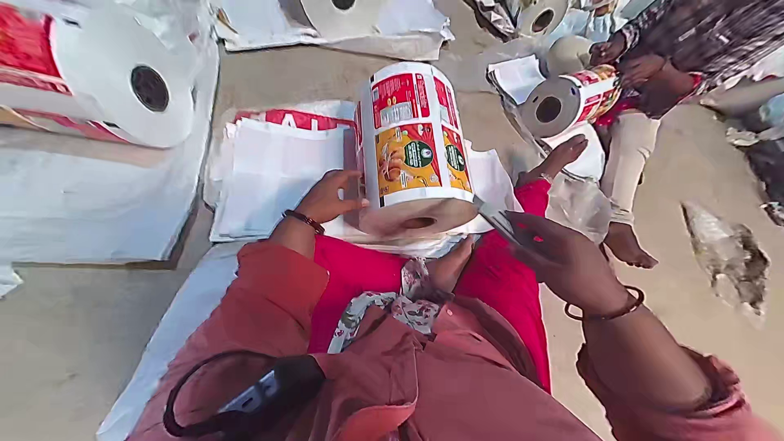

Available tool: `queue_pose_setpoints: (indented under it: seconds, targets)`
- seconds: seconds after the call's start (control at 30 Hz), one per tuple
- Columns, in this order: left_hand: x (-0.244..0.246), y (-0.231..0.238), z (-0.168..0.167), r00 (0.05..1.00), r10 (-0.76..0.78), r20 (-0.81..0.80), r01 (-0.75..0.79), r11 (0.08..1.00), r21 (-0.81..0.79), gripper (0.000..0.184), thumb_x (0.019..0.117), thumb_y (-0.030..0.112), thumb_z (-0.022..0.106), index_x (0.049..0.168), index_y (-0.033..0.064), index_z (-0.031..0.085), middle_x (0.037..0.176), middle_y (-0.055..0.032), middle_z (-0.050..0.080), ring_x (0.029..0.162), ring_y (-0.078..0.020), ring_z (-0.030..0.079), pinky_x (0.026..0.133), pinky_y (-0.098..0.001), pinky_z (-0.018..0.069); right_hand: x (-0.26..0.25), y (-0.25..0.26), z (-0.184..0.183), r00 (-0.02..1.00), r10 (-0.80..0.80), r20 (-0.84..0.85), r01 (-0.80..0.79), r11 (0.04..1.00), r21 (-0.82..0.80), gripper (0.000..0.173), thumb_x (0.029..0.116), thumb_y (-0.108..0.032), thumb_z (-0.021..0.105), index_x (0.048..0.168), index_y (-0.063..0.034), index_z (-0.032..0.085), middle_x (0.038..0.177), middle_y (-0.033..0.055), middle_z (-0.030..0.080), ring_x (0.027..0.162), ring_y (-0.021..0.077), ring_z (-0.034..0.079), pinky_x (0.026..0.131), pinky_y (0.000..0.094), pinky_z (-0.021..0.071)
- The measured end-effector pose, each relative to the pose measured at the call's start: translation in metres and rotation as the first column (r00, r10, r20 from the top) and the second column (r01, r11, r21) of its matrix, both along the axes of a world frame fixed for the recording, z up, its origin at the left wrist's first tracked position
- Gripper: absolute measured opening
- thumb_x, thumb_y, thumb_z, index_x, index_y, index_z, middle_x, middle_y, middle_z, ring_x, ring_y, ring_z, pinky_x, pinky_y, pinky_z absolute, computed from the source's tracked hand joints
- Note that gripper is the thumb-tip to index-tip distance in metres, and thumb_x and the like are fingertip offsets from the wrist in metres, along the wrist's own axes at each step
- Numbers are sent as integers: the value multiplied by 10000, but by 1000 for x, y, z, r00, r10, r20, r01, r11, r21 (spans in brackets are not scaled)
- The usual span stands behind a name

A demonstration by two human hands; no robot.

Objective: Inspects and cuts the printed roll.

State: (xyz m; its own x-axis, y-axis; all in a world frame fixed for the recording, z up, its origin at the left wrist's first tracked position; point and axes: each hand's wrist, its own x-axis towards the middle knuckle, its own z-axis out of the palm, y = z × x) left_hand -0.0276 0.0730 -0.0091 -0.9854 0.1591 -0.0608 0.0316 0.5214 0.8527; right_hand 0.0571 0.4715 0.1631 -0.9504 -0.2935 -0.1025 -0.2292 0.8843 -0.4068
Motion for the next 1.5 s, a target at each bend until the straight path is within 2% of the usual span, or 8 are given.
queue_pose_setpoints:
  seconds: [0.1, 0.17, 0.3, 0.53, 0.7, 0.9, 1.17, 1.5]
  targets:
    - [8, 40, 35, 947, 26, -320, -53, 996, -75, 593, 891, 313, 773, 1390, 41, 606, 1472, -226, 526, 1375, -400, 494, 1105, -604, 428, -9, 32, -61, 958, -184, 219, 284, 692, -663, 469, 1000, -203, 570, 1457, -106, 528, 903, 13, 658, 507, 44, 489, 428, 199, 425]
    - [13, 76, 49, 911, -29, -412, -62, 977, -206, 575, 903, 384, 755, 1374, 77, 630, 1490, -171, 531, 1407, -350, 481, 1147, -564, 413, -8, 40, -109, 901, -247, 355, 432, 458, -777, 437, 1030, -165, 514, 1450, -47, 497, 897, 23, 634, 527, 60, 496, 438, 206, 422]
    - [11, 130, 63, 884, -154, -441, -83, 877, -473, 629, 928, 541, 664, 1440, 183, 601, 1570, -118, 474, 1505, -368, 344, 1224, -596, 271, -13, 45, -167, 854, -207, 477, 517, 250, -819, 420, 1063, -176, 449, 1460, -38, 469, 895, 9, 614, 508, 40, 485, 426, 178, 422]
    - [-3, 160, 95, 943, -223, -247, 18, 775, -632, 425, 1001, 600, 525, 1392, 458, 614, 1640, -33, 394, 1553, -372, 243, 1180, -744, 154, -24, 61, -180, 862, -76, 501, 507, 146, -850, 457, 1103, -252, 260, 1458, -49, 463, 875, 8, 641, 474, 33, 486, 398, 174, 423]
    - [-21, 144, 85, 862, -334, -382, 48, 803, -594, 430, 942, 589, 611, 1229, 283, 711, 1510, 3, 553, 1501, -310, 369, 1168, -684, 265, -31, 65, -191, 851, 76, 521, 519, 36, -854, 443, 1107, -292, 231, 1394, -78, 492, 851, -6, 638, 470, 25, 490, 403, 161, 433]
    - [-11, 138, 83, 806, -287, -517, -11, 866, -499, 364, 951, 445, 691, 1036, 97, 753, 1294, -106, 700, 1315, -276, 602, 1124, -491, 461, -40, 66, -200, 853, 192, 486, 483, 65, -873, 488, 1071, -424, 360, 1433, -136, 514, 913, 6, 663, 506, 25, 505, 435, 154, 430]
    - [2, 155, 88, 839, -112, -533, -139, 902, -409, 172, 958, 235, 678, 927, 98, 777, 1199, -72, 747, 1249, -228, 648, 1098, -433, 483, -43, 68, -200, 856, 217, 470, 476, 23, -879, 509, 1037, -472, 460, 1438, -165, 528, 905, 5, 667, 504, 27, 508, 428, 155, 427]
    - [25, 182, 91, 763, -112, -637, -380, 718, -583, 159, 934, 161, 620, 894, 100, 761, 1066, -55, 778, 1043, -239, 740, 878, -442, 599, -35, 76, -193, 855, 211, 475, 493, -43, -869, 454, 1057, -410, 440, 1438, -177, 522, 939, 13, 659, 513, 33, 520, 430, 153, 439]
